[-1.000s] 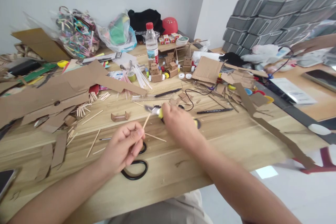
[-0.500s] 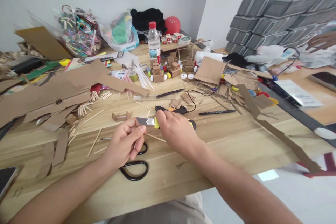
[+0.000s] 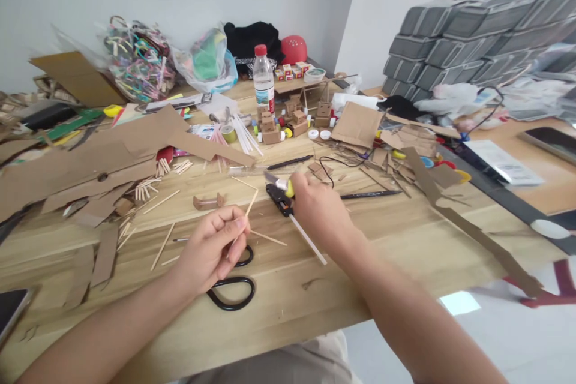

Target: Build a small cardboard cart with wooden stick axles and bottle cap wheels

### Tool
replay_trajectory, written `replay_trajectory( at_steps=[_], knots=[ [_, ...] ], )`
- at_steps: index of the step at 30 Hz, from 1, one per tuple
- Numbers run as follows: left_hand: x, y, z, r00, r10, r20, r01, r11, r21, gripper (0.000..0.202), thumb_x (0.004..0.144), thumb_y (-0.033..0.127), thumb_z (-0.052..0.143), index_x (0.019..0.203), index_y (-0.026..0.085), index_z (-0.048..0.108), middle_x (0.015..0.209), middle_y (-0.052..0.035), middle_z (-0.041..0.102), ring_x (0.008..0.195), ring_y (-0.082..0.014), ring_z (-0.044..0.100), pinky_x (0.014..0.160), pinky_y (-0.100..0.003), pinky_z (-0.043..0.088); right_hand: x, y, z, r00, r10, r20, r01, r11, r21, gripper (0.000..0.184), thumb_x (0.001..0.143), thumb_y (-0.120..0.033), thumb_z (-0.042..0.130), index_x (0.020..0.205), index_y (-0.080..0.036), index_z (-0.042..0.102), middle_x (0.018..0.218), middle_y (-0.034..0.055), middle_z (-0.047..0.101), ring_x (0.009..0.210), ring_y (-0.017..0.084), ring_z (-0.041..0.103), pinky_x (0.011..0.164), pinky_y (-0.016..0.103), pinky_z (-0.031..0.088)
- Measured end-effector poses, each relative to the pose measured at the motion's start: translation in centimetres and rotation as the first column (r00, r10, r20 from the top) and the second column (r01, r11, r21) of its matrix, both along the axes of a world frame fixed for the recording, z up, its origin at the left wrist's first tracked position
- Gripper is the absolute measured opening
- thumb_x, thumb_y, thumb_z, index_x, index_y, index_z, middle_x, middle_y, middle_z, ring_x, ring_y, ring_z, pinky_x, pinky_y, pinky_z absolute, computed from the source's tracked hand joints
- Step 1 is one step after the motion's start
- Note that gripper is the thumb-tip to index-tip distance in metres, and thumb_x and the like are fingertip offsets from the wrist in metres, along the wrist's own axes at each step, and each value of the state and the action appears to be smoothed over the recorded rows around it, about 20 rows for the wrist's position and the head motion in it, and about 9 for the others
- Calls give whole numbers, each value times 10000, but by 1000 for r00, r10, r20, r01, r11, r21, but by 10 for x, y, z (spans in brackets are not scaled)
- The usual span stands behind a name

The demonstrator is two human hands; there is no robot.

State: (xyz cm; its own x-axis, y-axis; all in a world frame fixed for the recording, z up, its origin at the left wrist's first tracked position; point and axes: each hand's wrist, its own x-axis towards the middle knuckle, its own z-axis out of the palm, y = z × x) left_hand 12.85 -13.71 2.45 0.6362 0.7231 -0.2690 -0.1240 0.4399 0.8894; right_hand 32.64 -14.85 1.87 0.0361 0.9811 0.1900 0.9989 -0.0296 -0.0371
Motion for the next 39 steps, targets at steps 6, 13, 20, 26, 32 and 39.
replay_trajectory(
  at_steps=[6,13,20,26,32,39],
  knots=[
    [2,1,-3,1000,2,-15,-3,999,-34,585,620,690,822,708,201,513,399,93,503,239,-36,312,274,-147,145,-25,-10,-4,990,137,-24,-138,990,-23,309,793,17,437,959,-177,611,766,72,718,714,211,674,575,254,374],
    [4,9,-8,999,17,27,-16,999,-32,545,632,616,853,696,184,525,392,107,474,267,-3,220,303,-136,144,-23,-5,-2,997,72,-15,-73,996,-55,318,808,50,429,954,-163,615,814,106,734,713,215,682,562,274,361],
    [-3,8,-7,995,-79,66,80,997,-13,474,739,574,803,706,186,533,400,100,468,259,-16,210,288,-152,124,3,6,-2,994,-114,0,114,991,-71,315,828,71,438,939,-159,622,703,118,716,571,239,662,493,294,286],
    [-1,6,-8,990,-84,111,90,995,-52,519,691,610,830,722,183,537,422,82,520,257,-40,342,290,-157,177,-3,2,-6,999,26,-33,-26,999,25,209,851,-47,505,951,-182,629,767,87,732,644,224,661,525,268,336],
    [4,5,-9,990,-68,122,78,994,-81,525,673,604,846,739,176,550,422,89,519,254,-46,377,290,-156,205,-22,-9,-15,971,236,-40,-229,965,130,256,845,-3,451,866,-194,620,716,38,692,643,174,618,563,241,362],
    [4,7,-11,982,-108,155,124,988,-94,498,725,576,825,721,191,509,421,101,487,250,-43,336,288,-155,210,-23,-10,-17,969,244,-29,-236,957,167,261,858,9,443,849,-187,616,719,57,683,651,182,606,591,255,368]
  ],
)
